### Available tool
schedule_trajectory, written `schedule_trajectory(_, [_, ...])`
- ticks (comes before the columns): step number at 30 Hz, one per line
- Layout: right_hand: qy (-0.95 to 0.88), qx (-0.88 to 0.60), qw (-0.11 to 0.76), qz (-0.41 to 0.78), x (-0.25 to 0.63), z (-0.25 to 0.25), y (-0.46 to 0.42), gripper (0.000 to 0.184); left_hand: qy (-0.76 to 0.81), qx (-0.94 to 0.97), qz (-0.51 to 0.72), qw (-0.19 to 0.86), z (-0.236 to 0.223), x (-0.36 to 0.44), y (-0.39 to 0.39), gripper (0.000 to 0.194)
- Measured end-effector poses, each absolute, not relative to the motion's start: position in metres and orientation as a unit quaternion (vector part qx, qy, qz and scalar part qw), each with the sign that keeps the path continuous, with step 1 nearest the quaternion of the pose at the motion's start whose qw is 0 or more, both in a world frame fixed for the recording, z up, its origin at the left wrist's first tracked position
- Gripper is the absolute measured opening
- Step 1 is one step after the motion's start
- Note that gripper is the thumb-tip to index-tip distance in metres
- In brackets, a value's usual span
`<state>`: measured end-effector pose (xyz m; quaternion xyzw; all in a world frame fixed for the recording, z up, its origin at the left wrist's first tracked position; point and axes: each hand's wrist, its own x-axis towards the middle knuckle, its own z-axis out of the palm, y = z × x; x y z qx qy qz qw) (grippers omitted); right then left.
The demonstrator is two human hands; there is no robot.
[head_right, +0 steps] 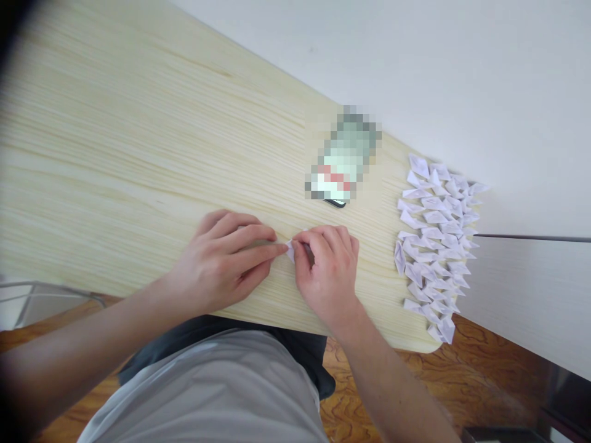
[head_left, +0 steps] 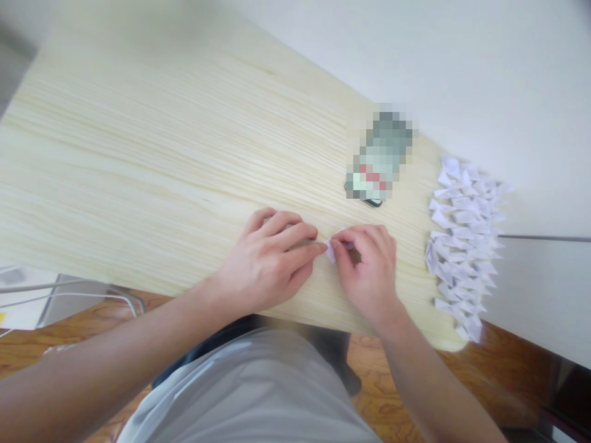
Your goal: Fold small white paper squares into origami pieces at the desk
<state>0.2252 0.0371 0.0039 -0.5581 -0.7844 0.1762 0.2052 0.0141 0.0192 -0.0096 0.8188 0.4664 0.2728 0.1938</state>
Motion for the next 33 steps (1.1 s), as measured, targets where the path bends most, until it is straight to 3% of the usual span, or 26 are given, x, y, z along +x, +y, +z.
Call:
schedule_trajectory(5, [-0.771, -0.564, 0.224, 0.193, 0.225, 0.004, 0.037, 0.003, 0.474, 0.833, 0.242, 0.156, -0.004, 0.015, 0.019, 0.029])
schedule_trajectory(10, [-0.738, -0.580, 0.258, 0.229, 0.227, 0.004, 0.040, 0.030, 0.474, 0.838, 0.229, 0.143, -0.002, 0.015, 0.018, 0.027])
schedule_trajectory(18, [-0.756, -0.546, 0.278, 0.231, 0.233, -0.001, 0.040, 0.004, 0.474, 0.838, 0.230, 0.140, -0.002, 0.017, 0.017, 0.027])
schedule_trajectory(33, [-0.834, -0.479, 0.222, 0.161, 0.249, -0.001, 0.016, 0.035, 0.475, 0.835, 0.248, 0.127, -0.001, 0.018, 0.014, 0.028])
